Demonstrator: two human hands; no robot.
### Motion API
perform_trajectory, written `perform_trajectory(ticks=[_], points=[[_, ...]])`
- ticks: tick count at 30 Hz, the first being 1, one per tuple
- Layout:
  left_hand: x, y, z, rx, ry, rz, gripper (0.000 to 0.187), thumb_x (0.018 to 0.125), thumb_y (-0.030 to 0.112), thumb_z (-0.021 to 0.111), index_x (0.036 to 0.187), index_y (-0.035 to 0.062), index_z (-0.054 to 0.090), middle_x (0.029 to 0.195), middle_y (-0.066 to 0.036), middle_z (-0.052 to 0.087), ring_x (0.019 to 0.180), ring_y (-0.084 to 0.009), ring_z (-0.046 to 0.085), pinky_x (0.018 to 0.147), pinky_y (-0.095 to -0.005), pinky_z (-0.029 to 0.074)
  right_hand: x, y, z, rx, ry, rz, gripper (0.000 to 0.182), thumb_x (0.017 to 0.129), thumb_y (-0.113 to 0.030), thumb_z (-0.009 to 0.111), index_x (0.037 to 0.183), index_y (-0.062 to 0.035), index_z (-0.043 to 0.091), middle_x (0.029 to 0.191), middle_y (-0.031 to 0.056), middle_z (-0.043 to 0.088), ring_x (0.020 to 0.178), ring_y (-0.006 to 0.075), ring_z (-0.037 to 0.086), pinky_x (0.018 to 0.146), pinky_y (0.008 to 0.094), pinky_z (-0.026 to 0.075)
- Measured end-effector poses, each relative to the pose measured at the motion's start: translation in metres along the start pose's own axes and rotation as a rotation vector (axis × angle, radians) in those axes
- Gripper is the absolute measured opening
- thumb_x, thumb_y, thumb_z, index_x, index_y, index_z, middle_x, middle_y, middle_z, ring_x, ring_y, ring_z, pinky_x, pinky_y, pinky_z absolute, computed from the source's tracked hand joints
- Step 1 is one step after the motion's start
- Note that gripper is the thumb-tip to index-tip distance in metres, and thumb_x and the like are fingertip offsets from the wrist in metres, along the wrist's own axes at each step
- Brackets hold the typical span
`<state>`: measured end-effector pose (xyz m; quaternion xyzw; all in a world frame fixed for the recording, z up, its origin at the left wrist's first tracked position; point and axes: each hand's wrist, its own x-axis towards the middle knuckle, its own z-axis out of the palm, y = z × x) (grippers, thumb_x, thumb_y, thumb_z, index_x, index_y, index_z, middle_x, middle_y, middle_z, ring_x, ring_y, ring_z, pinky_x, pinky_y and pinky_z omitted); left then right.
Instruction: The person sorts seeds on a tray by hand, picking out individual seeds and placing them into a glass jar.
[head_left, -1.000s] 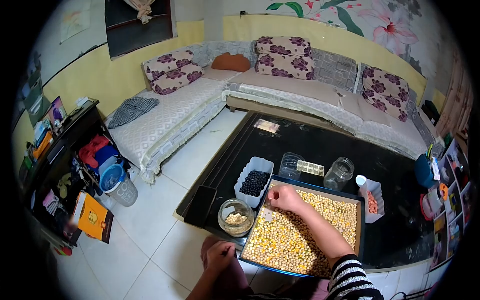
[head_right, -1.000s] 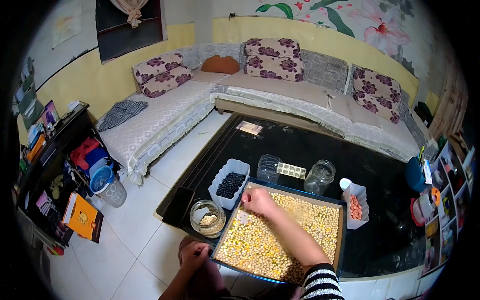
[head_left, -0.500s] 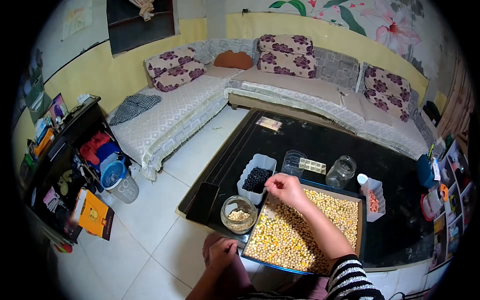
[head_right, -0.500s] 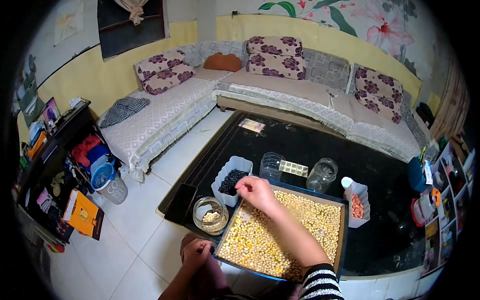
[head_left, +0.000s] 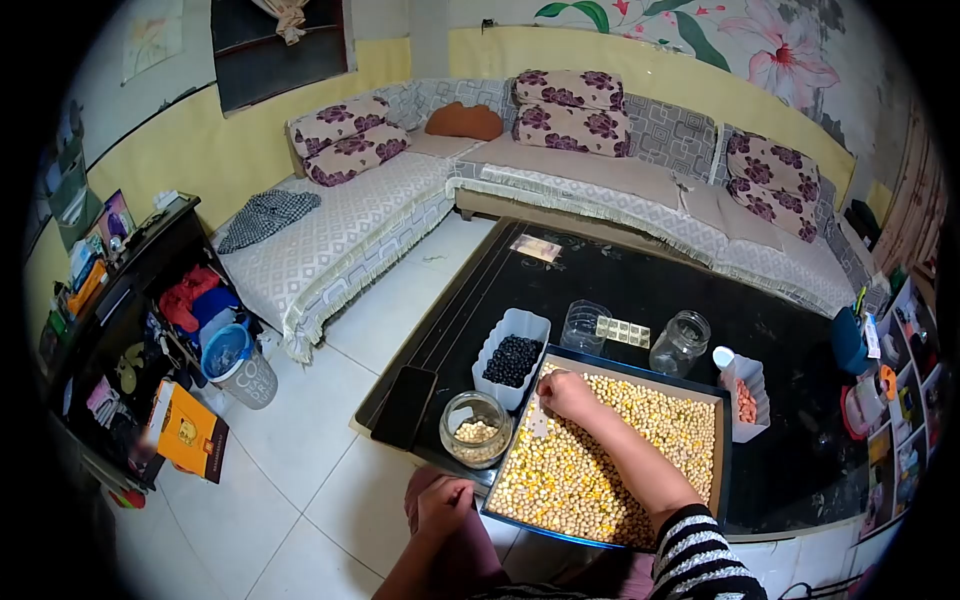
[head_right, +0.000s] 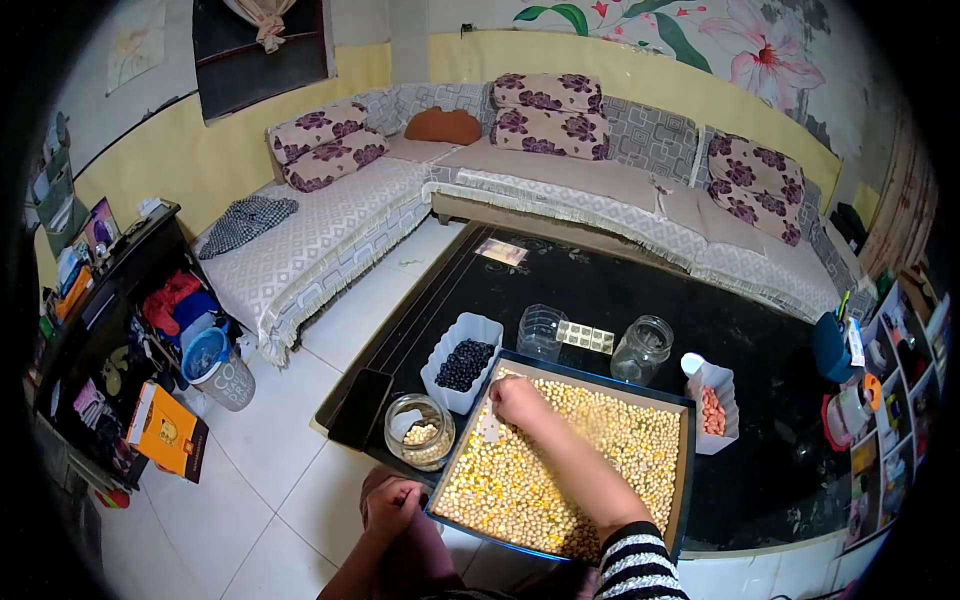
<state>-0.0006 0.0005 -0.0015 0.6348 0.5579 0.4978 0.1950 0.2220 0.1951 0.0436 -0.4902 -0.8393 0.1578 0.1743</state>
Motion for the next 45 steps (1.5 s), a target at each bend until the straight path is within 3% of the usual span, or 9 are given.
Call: perform_trajectory(ticks=[5,13,15,19,23,24,29,36,45], points=[[0.001,0.003,-0.001,-0.001,0.011,0.013,0.007,0.072,0.004,0.064,0.078,0.0056,0.063,0.07,-0.006,0.06,0.056,-0.0154,0.056,0.052,-0.0247,0.045,0.002,-0.01,0.0,-0.131,-0.131,-0.03,0.011,0.066,-0.014,0.061,0.073,-0.0059,0.063,0.072,0.0147,0.062,0.067,0.0307,0.06,0.064,0.0378,0.049],[0.0,0.004,-0.002,-0.011,0.011,0.022,0.007,0.072,0.003,0.064,0.078,0.0052,0.063,0.072,-0.006,0.061,0.057,-0.0139,0.056,0.052,-0.0236,0.045,-0.006,-0.01,0.002,-0.154,-0.002,-0.059,0.011,0.067,-0.015,0.055,0.065,-0.006,0.06,0.068,0.0167,0.06,0.064,0.0337,0.059,0.062,0.0401,0.049],[0.0,0.002,-0.002,-0.017,0.009,0.021,0.007,0.072,0.003,0.064,0.078,0.005,0.063,0.073,-0.006,0.061,0.057,-0.0137,0.057,0.052,-0.0233,0.045,-0.003,-0.001,0.004,-0.137,0.022,-0.12,0.008,0.065,-0.013,0.056,0.065,-0.0063,0.061,0.065,0.0155,0.06,0.063,0.032,0.059,0.061,0.0385,0.049],[0.001,0.002,-0.001,-0.023,0.016,0.043,0.007,0.072,0.003,0.064,0.079,0.0049,0.063,0.072,-0.007,0.061,0.056,-0.014,0.057,0.052,-0.0236,0.046,-0.009,-0.046,-0.053,0.124,0.111,0.012,0.005,0.061,-0.007,0.061,0.066,-0.0046,0.061,0.069,0.0113,0.059,0.062,0.0235,0.059,0.059,0.0318,0.048],[0.001,0.003,-0.002,-0.034,0.008,0.039,0.007,0.072,0.003,0.064,0.079,0.005,0.063,0.072,-0.007,0.06,0.056,-0.015,0.056,0.052,-0.0243,0.045,-0.011,-0.099,-0.073,0.453,0.121,-0.176,0.007,0.065,-0.005,0.058,0.072,-0.0033,0.06,0.074,0.0087,0.057,0.063,0.0215,0.058,0.06,0.0301,0.048],[0.001,0.003,-0.002,-0.032,0.006,0.04,0.007,0.072,0.003,0.064,0.079,0.005,0.063,0.072,-0.007,0.06,0.056,-0.015,0.056,0.052,-0.0243,0.045,-0.009,-0.106,-0.066,0.447,0.125,-0.253,0.006,0.069,0.0,0.057,0.073,-0.0021,0.061,0.074,0.0054,0.056,0.063,0.01,0.055,0.056,0.0237,0.046],[0.001,0.004,-0.002,0.011,0.002,0.03,0.007,0.072,0.004,0.064,0.078,0.0049,0.062,0.071,-0.007,0.06,0.057,-0.0161,0.056,0.053,-0.0247,0.045,-0.011,-0.124,-0.059,0.43,-0.013,-0.382,0.011,0.07,-0.003,0.06,0.081,-0.0028,0.062,0.077,0.0053,0.056,0.064,0.0124,0.056,0.058,0.0245,0.047],[0.001,0.0,0.001,0.003,0.036,0.087,0.006,0.072,0.005,0.064,0.078,0.0051,0.062,0.071,-0.007,0.06,0.057,-0.0161,0.057,0.053,-0.0249,0.046,-0.013,-0.058,-0.062,0.342,0.175,-0.087,0.008,0.069,-0.006,0.062,0.077,-0.004,0.062,0.074,0.0093,0.06,0.065,0.0193,0.06,0.06,0.0282,0.048],[0.001,0.002,-0.002,-0.006,-0.007,0.031,0.007,0.072,0.004,0.063,0.079,0.0054,0.063,0.072,-0.007,0.061,0.058,-0.0149,0.057,0.053,-0.0244,0.046,-0.014,-0.009,0.0,0.042,-0.093,-0.014,0.01,0.065,-0.014,0.061,0.073,-0.0078,0.062,0.072,0.0136,0.061,0.069,0.0291,0.06,0.066,0.0372,0.049]])
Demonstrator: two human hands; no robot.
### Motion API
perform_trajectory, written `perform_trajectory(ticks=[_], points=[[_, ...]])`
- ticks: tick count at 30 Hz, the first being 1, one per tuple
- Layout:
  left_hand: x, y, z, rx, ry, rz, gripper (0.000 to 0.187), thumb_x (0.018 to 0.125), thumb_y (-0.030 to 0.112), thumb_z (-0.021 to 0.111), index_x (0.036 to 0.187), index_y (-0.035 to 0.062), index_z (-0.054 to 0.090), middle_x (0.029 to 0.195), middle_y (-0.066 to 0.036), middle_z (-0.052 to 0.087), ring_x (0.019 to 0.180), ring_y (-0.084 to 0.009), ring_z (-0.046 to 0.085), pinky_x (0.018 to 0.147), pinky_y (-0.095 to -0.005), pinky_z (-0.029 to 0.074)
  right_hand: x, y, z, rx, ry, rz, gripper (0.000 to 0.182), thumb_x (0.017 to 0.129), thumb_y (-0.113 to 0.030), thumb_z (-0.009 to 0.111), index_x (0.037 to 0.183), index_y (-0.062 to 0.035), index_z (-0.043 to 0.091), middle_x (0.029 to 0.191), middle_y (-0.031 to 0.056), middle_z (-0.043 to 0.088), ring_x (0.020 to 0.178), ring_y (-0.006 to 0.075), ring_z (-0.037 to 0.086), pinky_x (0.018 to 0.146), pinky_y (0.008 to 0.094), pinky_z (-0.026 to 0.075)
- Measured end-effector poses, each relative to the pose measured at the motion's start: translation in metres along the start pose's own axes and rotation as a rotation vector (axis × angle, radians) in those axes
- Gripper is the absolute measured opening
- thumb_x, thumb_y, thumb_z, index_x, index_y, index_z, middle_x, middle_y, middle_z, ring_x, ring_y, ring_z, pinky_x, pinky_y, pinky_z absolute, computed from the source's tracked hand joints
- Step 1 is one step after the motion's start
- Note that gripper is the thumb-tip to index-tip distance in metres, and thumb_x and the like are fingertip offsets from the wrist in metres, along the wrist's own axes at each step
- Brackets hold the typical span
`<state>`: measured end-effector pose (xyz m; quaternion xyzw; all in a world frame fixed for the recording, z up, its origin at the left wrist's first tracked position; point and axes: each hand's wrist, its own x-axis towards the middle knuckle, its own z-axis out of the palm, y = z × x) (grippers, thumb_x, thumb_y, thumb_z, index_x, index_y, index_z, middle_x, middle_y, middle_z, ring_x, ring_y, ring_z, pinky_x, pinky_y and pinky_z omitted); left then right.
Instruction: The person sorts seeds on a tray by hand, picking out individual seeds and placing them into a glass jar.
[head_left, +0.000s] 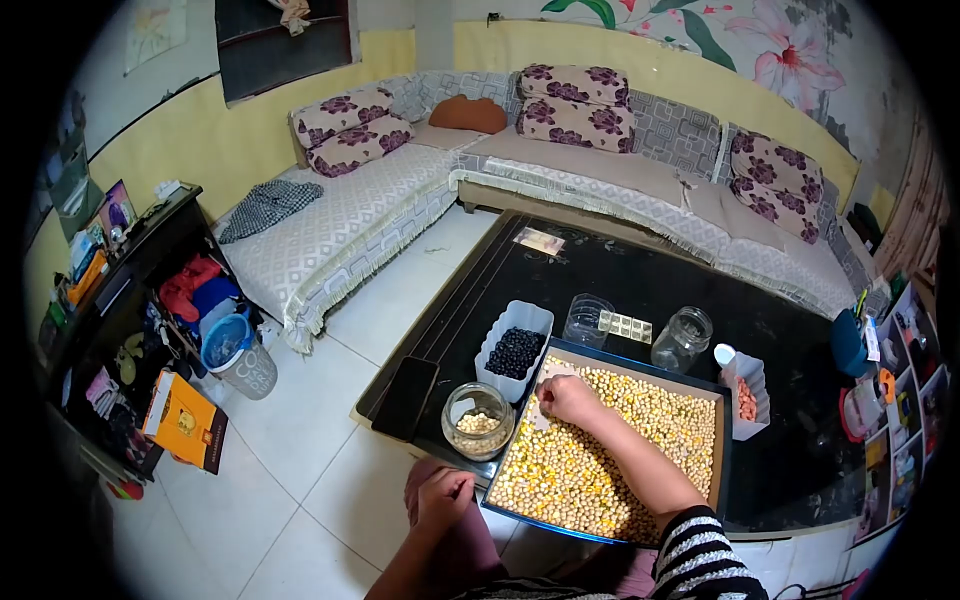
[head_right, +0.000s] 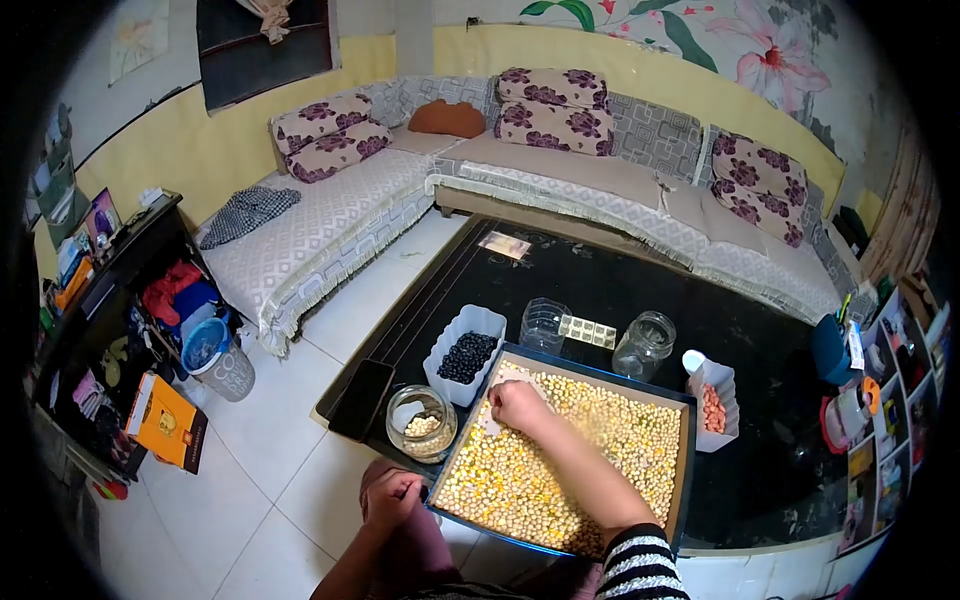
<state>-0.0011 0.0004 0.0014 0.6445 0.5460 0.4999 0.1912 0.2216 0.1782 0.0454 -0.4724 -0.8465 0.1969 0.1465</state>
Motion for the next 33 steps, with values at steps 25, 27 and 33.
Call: perform_trajectory(ticks=[25,27,33], points=[[0.0,-0.002,0.001,-0.002,0.033,0.014,0.006,0.071,0.004,0.064,0.077,0.0055,0.063,0.071,-0.007,0.06,0.058,-0.0175,0.058,0.052,-0.0261,0.046,-0.012,-0.066,-0.049,0.326,0.416,-0.237,0.013,0.072,-0.005,0.058,0.084,-0.0037,0.061,0.084,0.0106,0.059,0.076,0.0248,0.059,0.069,0.0316,0.049],[0.0,0.0,0.002,0.0,0.044,0.022,0.006,0.071,0.004,0.064,0.077,0.0053,0.063,0.071,-0.007,0.061,0.058,-0.0175,0.058,0.052,-0.0261,0.046,-0.01,-0.03,-0.039,0.24,0.469,-0.158,0.016,0.072,-0.004,0.056,0.087,-0.0031,0.061,0.09,0.0122,0.059,0.085,0.0282,0.058,0.077,0.0343,0.047],[0.0,-0.004,0.002,0.023,0.03,0.055,0.006,0.071,0.004,0.064,0.076,0.0053,0.063,0.071,-0.007,0.061,0.058,-0.0166,0.058,0.052,-0.0258,0.046,-0.01,0.031,-0.012,-0.031,0.338,-0.104,0.031,0.077,-0.01,0.054,0.108,-0.0038,0.053,0.112,0.014,0.052,0.103,0.0301,0.051,0.088,0.0356,0.043]])
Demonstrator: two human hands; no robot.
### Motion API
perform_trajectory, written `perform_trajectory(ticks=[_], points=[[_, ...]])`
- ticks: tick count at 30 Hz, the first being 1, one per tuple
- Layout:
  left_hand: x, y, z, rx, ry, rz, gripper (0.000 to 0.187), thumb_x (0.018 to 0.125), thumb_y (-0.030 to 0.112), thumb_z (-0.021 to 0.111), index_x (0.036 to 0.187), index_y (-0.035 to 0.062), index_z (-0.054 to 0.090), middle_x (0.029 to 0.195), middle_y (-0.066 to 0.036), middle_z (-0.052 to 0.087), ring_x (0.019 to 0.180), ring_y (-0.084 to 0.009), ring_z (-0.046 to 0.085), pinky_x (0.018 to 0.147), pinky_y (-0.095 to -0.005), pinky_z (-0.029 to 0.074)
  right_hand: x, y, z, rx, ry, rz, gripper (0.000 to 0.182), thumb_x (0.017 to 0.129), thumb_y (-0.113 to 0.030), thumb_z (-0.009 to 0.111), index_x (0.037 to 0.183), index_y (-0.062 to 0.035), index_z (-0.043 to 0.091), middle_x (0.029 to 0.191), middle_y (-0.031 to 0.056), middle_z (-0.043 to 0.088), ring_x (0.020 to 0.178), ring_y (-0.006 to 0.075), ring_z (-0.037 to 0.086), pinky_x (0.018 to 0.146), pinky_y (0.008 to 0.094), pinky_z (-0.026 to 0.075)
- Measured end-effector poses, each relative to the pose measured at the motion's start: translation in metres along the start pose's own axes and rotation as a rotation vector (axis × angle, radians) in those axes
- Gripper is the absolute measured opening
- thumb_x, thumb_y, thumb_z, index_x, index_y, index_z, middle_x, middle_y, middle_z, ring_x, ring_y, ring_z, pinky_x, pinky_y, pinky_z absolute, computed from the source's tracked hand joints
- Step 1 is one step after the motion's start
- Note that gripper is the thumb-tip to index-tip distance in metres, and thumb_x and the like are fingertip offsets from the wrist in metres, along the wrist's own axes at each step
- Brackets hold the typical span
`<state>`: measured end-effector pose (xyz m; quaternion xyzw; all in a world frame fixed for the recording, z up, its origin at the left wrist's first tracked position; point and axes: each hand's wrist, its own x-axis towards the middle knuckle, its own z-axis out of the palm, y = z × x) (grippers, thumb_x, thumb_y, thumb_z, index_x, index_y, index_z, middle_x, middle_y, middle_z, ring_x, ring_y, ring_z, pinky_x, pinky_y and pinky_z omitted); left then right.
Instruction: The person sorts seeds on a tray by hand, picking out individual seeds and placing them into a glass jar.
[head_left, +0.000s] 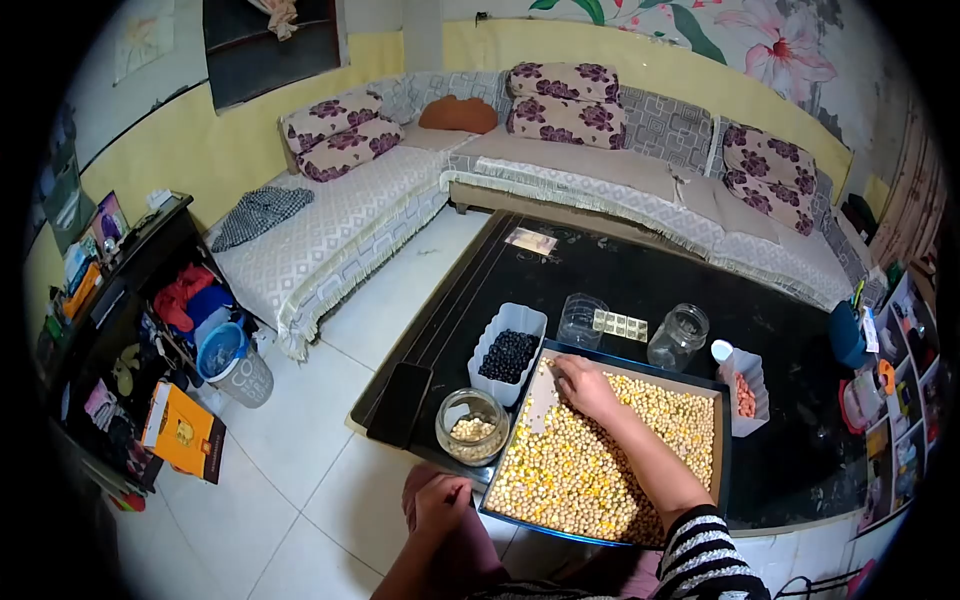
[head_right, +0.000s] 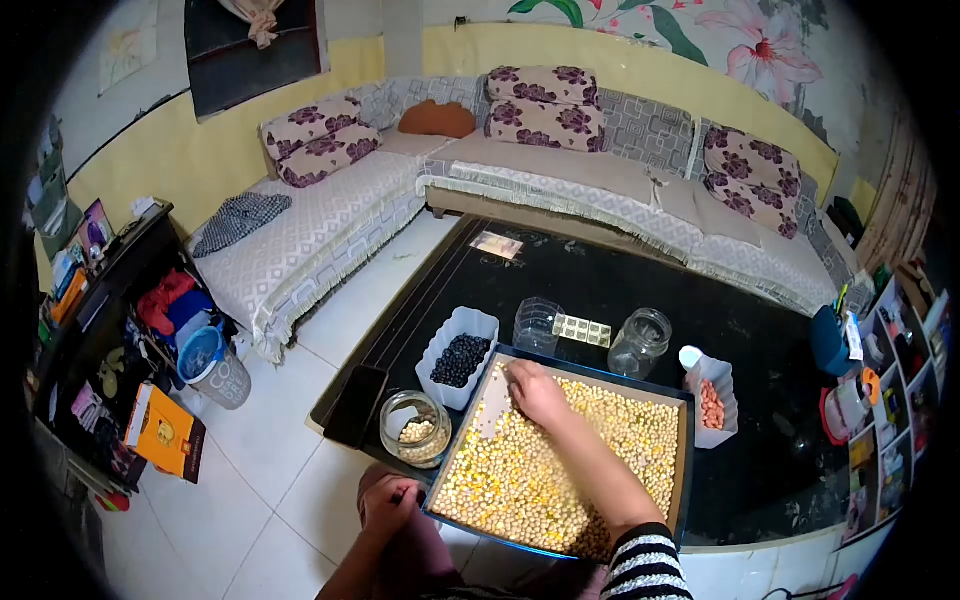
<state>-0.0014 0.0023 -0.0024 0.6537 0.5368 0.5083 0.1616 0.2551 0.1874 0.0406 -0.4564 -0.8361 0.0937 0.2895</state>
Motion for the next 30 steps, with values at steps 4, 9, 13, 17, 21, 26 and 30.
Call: perform_trajectory(ticks=[4,9,13,17,21,26,30], points=[[0.001,0.008,-0.004,0.001,-0.025,-0.059,0.005,0.072,0.005,0.064,0.076,0.0054,0.062,0.07,-0.007,0.061,0.059,-0.0177,0.058,0.053,-0.0264,0.046,0.003,0.0,0.014,-0.089,-0.071,-0.08,0.038,0.082,-0.021,0.053,0.114,-0.003,0.049,0.117,0.0165,0.049,0.108,0.0305,0.047,0.092,0.0363,0.04],[0.001,0.004,-0.002,-0.01,-0.036,-0.054,0.004,0.072,0.006,0.064,0.076,0.0051,0.062,0.072,-0.007,0.061,0.062,-0.0196,0.059,0.056,-0.0274,0.046,0.002,-0.003,0.014,-0.063,-0.11,-0.059,0.032,0.083,-0.022,0.051,0.109,-0.003,0.054,0.115,0.0151,0.051,0.106,0.0297,0.048,0.091,0.0359,0.04],[0.002,0.005,-0.002,-0.003,-0.01,-0.016,0.004,0.072,0.005,0.064,0.075,0.005,0.062,0.073,-0.007,0.061,0.065,-0.0209,0.06,0.058,-0.0281,0.047,0.004,-0.006,0.0,0.145,-0.1,-0.002,0.022,0.082,-0.018,0.052,0.099,-0.006,0.059,0.105,0.0124,0.056,0.101,0.0286,0.051,0.088,0.0356,0.041],[0.003,0.011,-0.005,0.0,-0.039,-0.068,0.004,0.072,0.005,0.064,0.076,0.0048,0.062,0.072,-0.008,0.061,0.065,-0.021,0.06,0.059,-0.0282,0.047,0.004,-0.005,-0.01,0.148,0.008,0.078,0.019,0.074,-0.008,0.057,0.092,-0.0067,0.061,0.097,0.0111,0.058,0.091,0.0286,0.055,0.08,0.0352,0.046],[0.002,0.009,-0.004,-0.028,-0.017,-0.055,0.004,0.072,0.005,0.064,0.076,0.0047,0.062,0.071,-0.008,0.061,0.063,-0.0208,0.06,0.057,-0.0282,0.047,0.005,-0.002,-0.004,0.111,-0.086,0.165,0.017,0.073,-0.013,0.062,0.088,-0.0063,0.062,0.088,0.0119,0.059,0.084,0.0283,0.057,0.075,0.0354,0.047],[0.003,0.011,-0.005,-0.018,-0.016,-0.053,0.005,0.072,0.005,0.065,0.075,0.0045,0.062,0.07,-0.008,0.06,0.062,-0.0212,0.059,0.056,-0.0278,0.046,0.003,-0.005,0.001,0.124,-0.174,0.075,0.015,0.071,-0.017,0.063,0.082,-0.0065,0.062,0.082,0.0126,0.06,0.077,0.0286,0.058,0.07,0.0355,0.048],[0.001,0.006,-0.003,-0.019,-0.012,-0.042,0.005,0.072,0.005,0.065,0.075,0.0044,0.062,0.07,-0.008,0.06,0.062,-0.0211,0.059,0.055,-0.0276,0.046,0.001,0.002,0.007,0.085,-0.135,0.035,0.014,0.069,-0.017,0.063,0.077,-0.0061,0.061,0.078,0.0129,0.06,0.075,0.0292,0.059,0.069,0.0362,0.048]])
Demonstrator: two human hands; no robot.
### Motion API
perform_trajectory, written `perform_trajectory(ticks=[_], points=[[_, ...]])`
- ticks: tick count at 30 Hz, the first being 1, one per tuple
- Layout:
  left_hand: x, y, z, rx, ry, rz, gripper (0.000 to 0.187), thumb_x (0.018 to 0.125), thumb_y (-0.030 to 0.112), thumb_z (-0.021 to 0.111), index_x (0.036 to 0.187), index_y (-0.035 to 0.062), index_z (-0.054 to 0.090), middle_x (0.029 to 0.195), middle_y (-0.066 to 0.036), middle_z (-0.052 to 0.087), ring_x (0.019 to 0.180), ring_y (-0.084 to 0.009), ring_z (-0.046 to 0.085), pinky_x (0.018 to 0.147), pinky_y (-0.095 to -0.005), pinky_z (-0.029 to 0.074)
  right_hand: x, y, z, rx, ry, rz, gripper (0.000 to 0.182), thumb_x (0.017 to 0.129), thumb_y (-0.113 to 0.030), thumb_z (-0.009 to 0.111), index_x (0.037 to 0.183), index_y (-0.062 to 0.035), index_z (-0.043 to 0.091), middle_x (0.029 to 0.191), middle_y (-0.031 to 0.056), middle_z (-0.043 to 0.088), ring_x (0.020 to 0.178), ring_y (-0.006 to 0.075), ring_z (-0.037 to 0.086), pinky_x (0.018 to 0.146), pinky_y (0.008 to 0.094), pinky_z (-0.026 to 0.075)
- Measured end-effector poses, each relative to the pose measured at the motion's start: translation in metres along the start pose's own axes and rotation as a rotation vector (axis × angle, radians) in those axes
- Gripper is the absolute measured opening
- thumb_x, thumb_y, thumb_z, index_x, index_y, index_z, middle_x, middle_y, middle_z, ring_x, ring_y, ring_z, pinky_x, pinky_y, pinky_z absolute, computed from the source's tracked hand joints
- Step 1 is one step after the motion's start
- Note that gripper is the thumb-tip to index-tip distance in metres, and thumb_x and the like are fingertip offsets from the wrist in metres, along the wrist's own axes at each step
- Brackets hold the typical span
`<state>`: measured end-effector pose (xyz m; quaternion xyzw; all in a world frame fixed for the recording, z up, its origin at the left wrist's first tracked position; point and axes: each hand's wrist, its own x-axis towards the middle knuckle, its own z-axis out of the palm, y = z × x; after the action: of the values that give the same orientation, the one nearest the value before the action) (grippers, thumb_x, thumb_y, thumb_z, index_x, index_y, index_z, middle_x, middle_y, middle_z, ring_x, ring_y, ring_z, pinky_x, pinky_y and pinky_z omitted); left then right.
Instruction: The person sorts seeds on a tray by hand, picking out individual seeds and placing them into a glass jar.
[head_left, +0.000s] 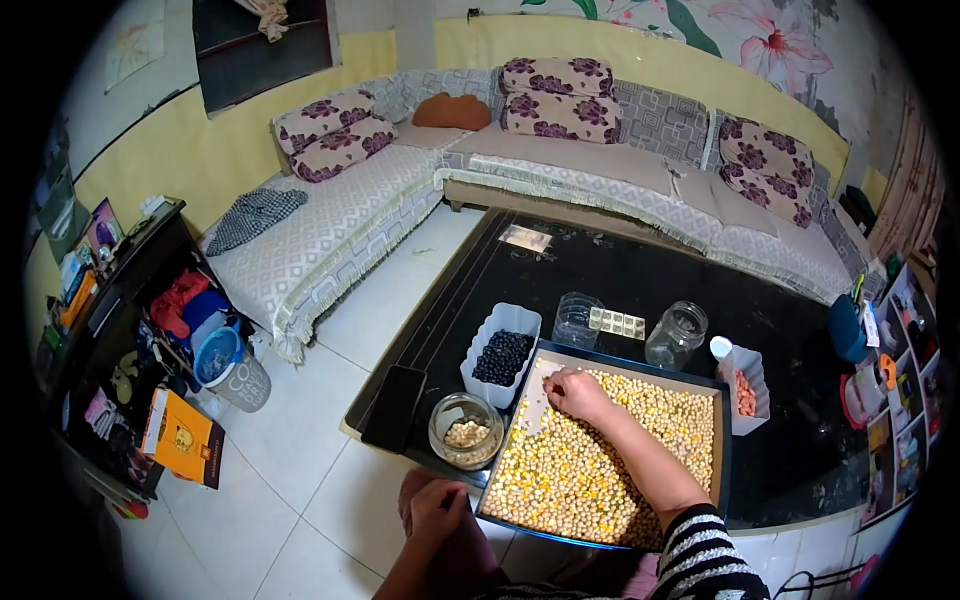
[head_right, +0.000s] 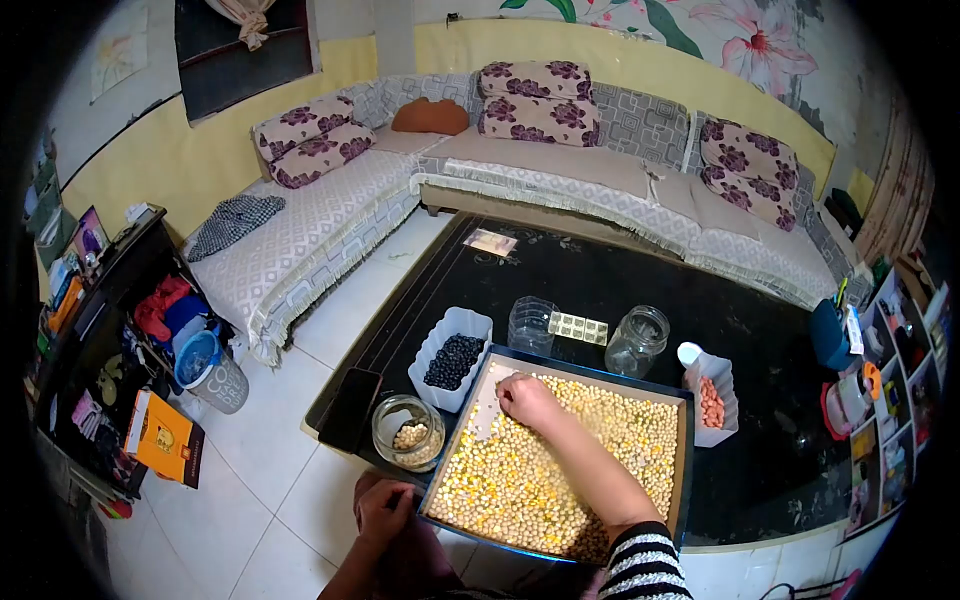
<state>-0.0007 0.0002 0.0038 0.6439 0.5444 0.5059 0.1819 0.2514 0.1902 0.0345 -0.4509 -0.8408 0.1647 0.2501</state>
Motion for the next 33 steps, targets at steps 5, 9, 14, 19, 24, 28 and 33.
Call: perform_trajectory(ticks=[5,9,14,19,24,28,33], points=[[0.001,0.0,0.0,-0.017,0.01,0.012,0.005,0.072,0.005,0.065,0.076,0.0046,0.062,0.07,-0.008,0.06,0.06,-0.0197,0.058,0.053,-0.0272,0.045,0.002,-0.009,-0.011,-0.09,-0.111,0.14,0.01,0.066,-0.014,0.062,0.072,-0.0056,0.059,0.072,0.0136,0.06,0.072,0.0297,0.059,0.068,0.0362,0.048],[0.001,0.004,-0.001,0.001,0.004,0.011,0.005,0.072,0.005,0.065,0.076,0.0046,0.062,0.069,-0.008,0.06,0.058,-0.019,0.057,0.052,-0.0268,0.045,-0.003,-0.029,-0.018,0.026,-0.07,0.156,0.01,0.066,-0.014,0.063,0.072,-0.0064,0.061,0.074,0.0124,0.061,0.071,0.0275,0.06,0.067,0.035,0.048],[0.0,-0.001,0.001,-0.008,0.014,0.043,0.005,0.073,0.005,0.064,0.077,0.0049,0.062,0.07,-0.008,0.06,0.059,-0.0195,0.058,0.053,-0.0271,0.045,-0.01,-0.037,-0.001,0.191,-0.122,-0.066,0.007,0.068,-0.011,0.061,0.072,-0.0052,0.062,0.077,0.0098,0.061,0.072,0.0246,0.06,0.067,0.0329,0.049],[0.0,-0.001,-0.001,-0.015,-0.002,0.03,0.005,0.073,0.005,0.064,0.077,0.0049,0.062,0.071,-0.008,0.06,0.061,-0.0196,0.058,0.054,-0.0274,0.046,-0.01,-0.04,0.008,0.035,-0.215,-0.153,0.007,0.07,-0.009,0.061,0.075,-0.0051,0.063,0.08,0.0107,0.061,0.073,0.0259,0.06,0.069,0.0334,0.049],[0.0,-0.001,-0.001,-0.008,-0.013,0.006,0.005,0.072,0.004,0.064,0.077,0.005,0.062,0.072,-0.008,0.06,0.061,-0.0193,0.058,0.055,-0.0274,0.046,-0.008,-0.046,0.001,-0.027,-0.284,-0.099,0.013,0.069,-0.008,0.055,0.08,-0.0031,0.06,0.082,0.0146,0.06,0.077,0.0304,0.058,0.072,0.0361,0.047],[-0.001,-0.003,0.0,-0.016,-0.001,0.017,0.006,0.072,0.005,0.064,0.078,0.0057,0.062,0.072,-0.007,0.06,0.061,-0.0186,0.058,0.054,-0.0269,0.046,-0.006,-0.043,-0.001,-0.043,-0.321,-0.135,0.013,0.068,-0.007,0.055,0.08,-0.0035,0.059,0.082,0.015,0.06,0.077,0.0307,0.058,0.071,0.0365,0.047],[-0.001,-0.005,0.001,-0.017,0.004,-0.004,0.007,0.071,0.005,0.065,0.077,0.0063,0.062,0.071,-0.007,0.06,0.06,-0.0184,0.058,0.053,-0.0267,0.046,-0.004,-0.043,-0.003,-0.012,-0.279,-0.069,0.01,0.065,-0.007,0.058,0.075,-0.0048,0.059,0.075,0.0136,0.061,0.071,0.0299,0.059,0.066,0.0361,0.048]])
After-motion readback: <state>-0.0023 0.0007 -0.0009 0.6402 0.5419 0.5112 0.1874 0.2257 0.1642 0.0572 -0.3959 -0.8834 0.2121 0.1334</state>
